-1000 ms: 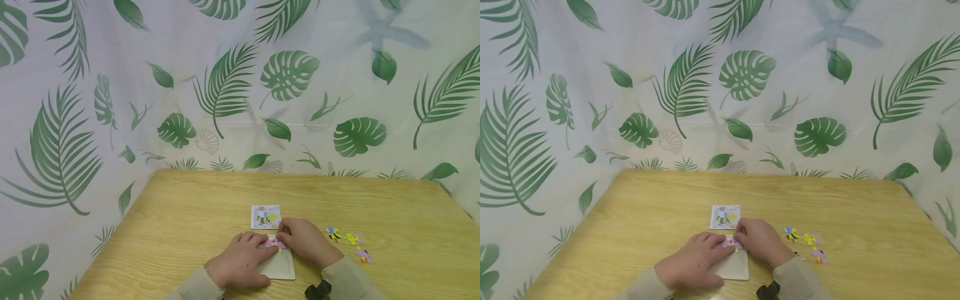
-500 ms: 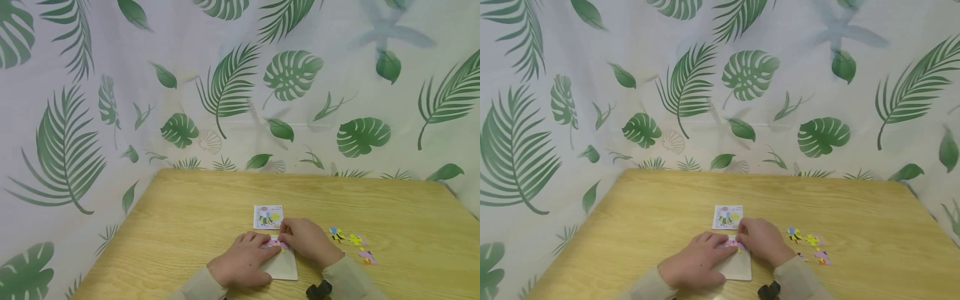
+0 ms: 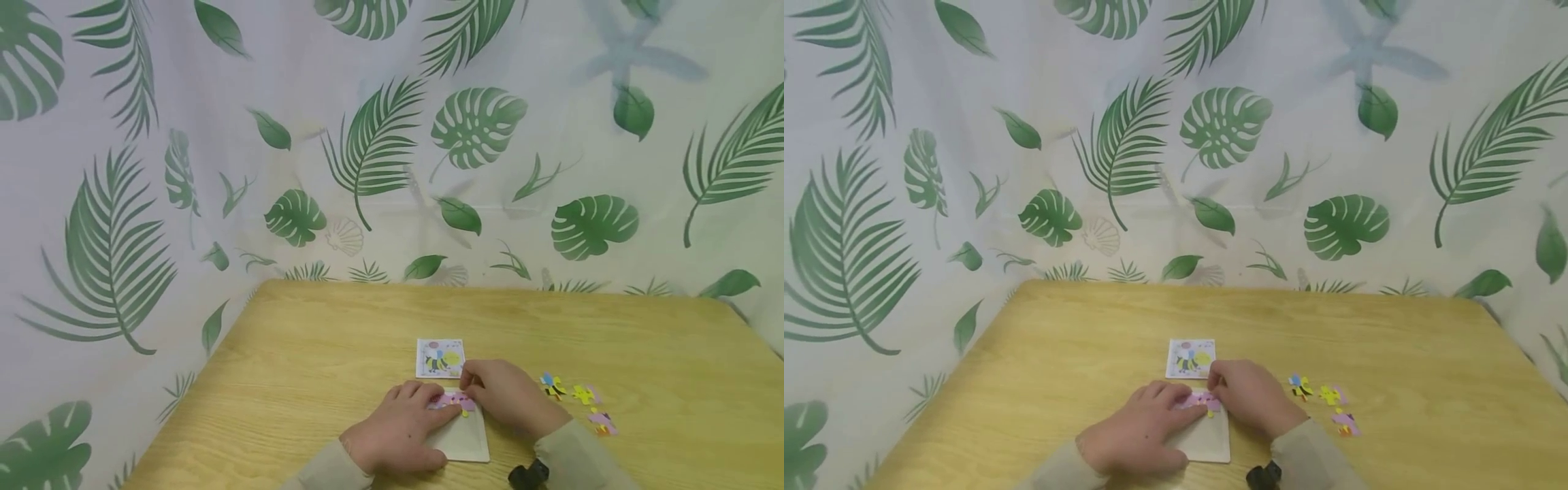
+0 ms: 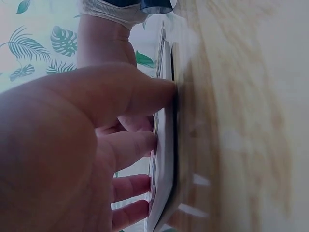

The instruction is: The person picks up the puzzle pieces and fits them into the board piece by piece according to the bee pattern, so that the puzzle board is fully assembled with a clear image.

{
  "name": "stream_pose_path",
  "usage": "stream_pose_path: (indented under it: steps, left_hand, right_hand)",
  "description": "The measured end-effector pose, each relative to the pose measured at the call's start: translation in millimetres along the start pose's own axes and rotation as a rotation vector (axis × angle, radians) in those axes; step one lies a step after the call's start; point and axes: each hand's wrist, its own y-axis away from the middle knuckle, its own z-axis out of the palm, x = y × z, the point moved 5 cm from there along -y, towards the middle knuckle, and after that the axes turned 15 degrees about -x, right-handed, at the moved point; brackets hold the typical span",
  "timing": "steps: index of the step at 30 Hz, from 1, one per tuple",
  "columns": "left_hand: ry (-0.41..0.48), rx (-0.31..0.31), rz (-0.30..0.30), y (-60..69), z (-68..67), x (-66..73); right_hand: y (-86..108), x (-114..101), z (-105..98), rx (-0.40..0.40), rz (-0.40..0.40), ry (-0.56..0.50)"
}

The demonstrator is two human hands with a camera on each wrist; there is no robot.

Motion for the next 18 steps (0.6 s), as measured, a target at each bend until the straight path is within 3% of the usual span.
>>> stream_pose_path:
  steps: [11,18]
  left_hand:
    - [0.021,-0.003,0.004,-4.3,0.0,-2.0]
    - [0.024,-0.007,0.007,-5.6,2.5,-0.9]
  right_hand:
    - [2.3,-1.4,-3.7,0.025,-0.042,0.042]
    - [4.7,3.0,-1.4,-0.015,-0.069,0.007]
